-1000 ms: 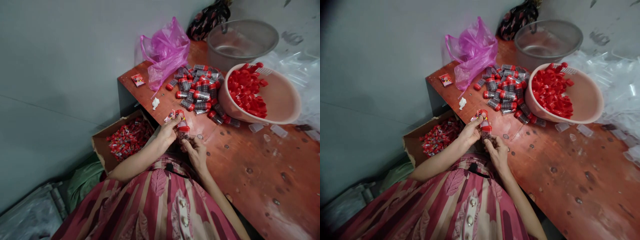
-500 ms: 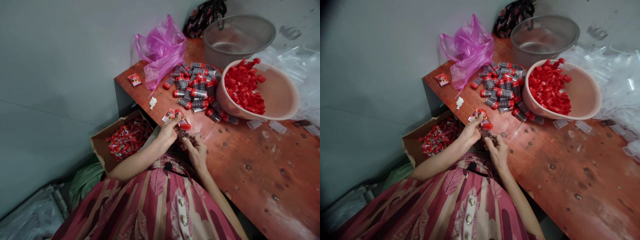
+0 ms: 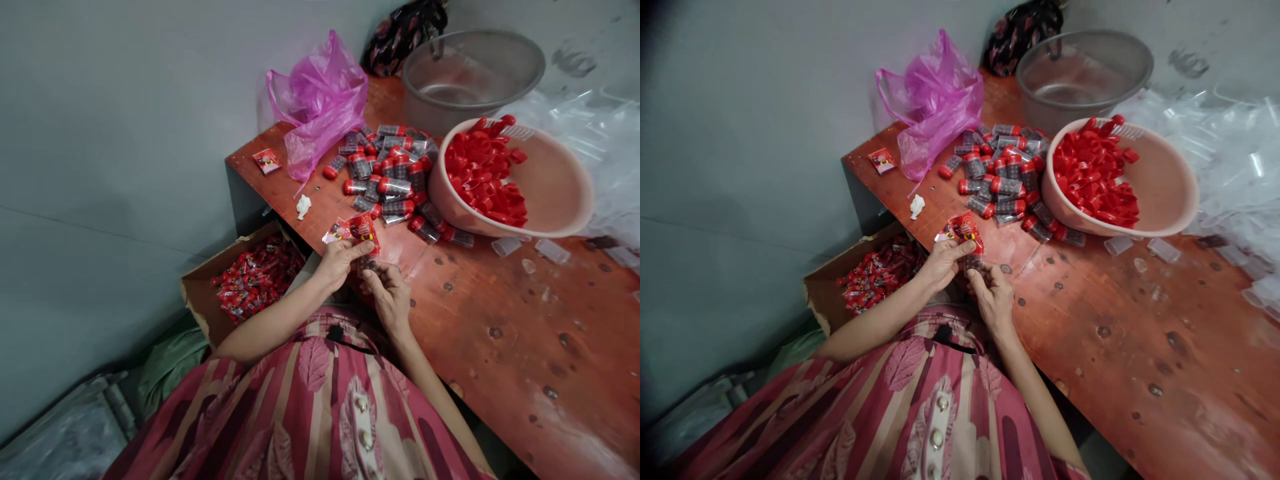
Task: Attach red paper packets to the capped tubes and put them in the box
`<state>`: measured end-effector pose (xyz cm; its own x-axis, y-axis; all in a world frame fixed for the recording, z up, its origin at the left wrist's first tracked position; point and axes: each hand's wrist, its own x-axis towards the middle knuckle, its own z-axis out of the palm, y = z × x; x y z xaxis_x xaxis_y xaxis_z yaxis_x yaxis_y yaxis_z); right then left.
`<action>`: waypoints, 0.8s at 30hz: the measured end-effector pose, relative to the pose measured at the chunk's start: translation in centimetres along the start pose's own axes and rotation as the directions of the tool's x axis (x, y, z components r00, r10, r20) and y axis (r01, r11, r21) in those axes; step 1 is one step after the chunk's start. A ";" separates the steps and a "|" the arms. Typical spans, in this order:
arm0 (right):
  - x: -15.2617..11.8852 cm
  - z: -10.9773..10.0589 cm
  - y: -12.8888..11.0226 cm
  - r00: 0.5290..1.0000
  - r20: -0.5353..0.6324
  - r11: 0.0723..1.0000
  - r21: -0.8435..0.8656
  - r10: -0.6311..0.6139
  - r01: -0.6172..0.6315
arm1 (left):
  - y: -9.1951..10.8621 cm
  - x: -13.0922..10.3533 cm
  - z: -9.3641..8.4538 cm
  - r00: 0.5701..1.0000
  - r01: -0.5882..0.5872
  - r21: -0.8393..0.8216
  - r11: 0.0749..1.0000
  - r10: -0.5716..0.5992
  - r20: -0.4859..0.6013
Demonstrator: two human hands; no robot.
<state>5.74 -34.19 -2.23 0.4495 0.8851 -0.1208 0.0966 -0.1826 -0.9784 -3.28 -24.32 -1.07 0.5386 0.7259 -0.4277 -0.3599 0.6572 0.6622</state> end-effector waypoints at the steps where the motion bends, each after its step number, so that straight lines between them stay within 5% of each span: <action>1: 0.1 -0.1 0.0 1.000 0.024 1.000 0.023 0.010 -0.010 | 0.1 0.0 -0.1 1.000 0.002 0.020 1.000 -0.002 0.007; 6: 0.7 -0.5 -0.2 0.983 0.171 0.979 0.180 0.066 -0.097 | 0.8 0.0 -0.8 0.997 0.020 0.138 0.990 -0.029 0.066; 13: 0.2 0.0 0.1 0.999 -0.053 0.999 0.050 -0.002 0.005 | 0.0 0.0 -0.7 0.997 -0.070 0.191 0.979 0.066 0.027; 18: 0.5 0.2 -0.2 0.987 0.093 0.947 0.281 0.134 -0.155 | -0.1 -0.6 0.0 0.996 -0.084 0.108 0.991 0.085 -0.006; 24: 0.3 0.4 -0.2 0.999 -0.018 0.994 0.101 0.039 -0.037 | -0.3 -0.6 0.1 0.998 -0.056 0.039 0.998 0.056 -0.009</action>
<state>5.51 -33.74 -2.08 0.4692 0.8693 -0.1553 -0.0102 -0.1705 -0.9853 -3.46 -24.93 -0.94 0.5104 0.7637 -0.3954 -0.3596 0.6072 0.7085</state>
